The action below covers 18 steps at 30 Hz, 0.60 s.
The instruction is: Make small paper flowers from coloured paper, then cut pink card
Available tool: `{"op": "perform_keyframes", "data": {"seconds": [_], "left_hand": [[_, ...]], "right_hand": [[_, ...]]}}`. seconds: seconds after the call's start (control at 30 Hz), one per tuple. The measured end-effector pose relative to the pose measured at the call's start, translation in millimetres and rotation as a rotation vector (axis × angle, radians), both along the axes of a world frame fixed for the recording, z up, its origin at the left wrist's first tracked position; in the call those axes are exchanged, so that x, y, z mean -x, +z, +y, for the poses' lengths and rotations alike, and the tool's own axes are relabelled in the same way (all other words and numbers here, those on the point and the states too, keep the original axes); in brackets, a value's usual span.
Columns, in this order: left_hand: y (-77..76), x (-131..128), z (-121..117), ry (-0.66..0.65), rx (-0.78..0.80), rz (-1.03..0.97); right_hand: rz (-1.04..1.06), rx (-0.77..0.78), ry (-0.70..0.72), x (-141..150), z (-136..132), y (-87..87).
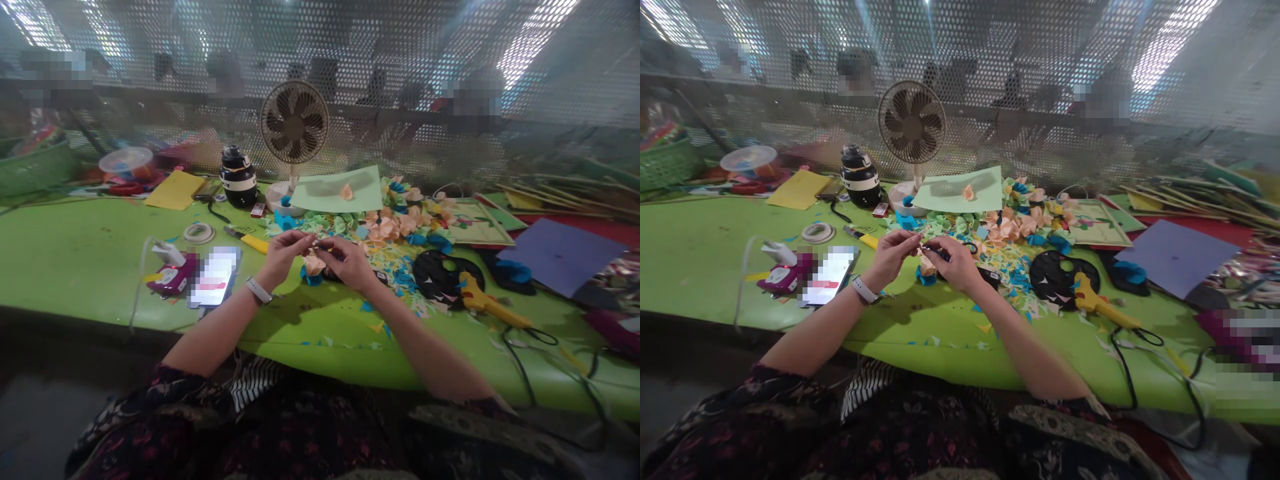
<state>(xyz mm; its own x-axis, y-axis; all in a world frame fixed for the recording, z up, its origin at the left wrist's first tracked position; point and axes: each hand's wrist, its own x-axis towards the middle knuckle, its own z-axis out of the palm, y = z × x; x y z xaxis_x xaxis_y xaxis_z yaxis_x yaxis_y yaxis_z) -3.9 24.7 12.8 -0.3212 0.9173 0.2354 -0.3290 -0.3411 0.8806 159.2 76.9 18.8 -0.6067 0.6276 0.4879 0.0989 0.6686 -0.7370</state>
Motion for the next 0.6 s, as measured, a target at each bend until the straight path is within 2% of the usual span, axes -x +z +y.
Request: {"op": "perform_keyframes", "data": {"seconds": [0.1,0.23,0.43,0.6], "left_hand": [[-1.2,0.5,0.0,0.020,-0.024,0.017],[-1.7,-0.3,0.4,0.005,-0.050,0.023],[-2.1,1.0,1.4,0.008,-0.050,0.017],[-2.2,2.0,1.4,0.003,-0.035,0.028]], "right_hand": [[0.010,-0.007,-0.052,-0.1,-1.9,-0.8],[0.020,-0.025,-0.048,-1.4,-0.7,0.4],[0.019,-0.159,-0.024,-2.3,3.8,4.3],[0.005,-0.164,-0.025,-1.6,3.0,1.6]]}}
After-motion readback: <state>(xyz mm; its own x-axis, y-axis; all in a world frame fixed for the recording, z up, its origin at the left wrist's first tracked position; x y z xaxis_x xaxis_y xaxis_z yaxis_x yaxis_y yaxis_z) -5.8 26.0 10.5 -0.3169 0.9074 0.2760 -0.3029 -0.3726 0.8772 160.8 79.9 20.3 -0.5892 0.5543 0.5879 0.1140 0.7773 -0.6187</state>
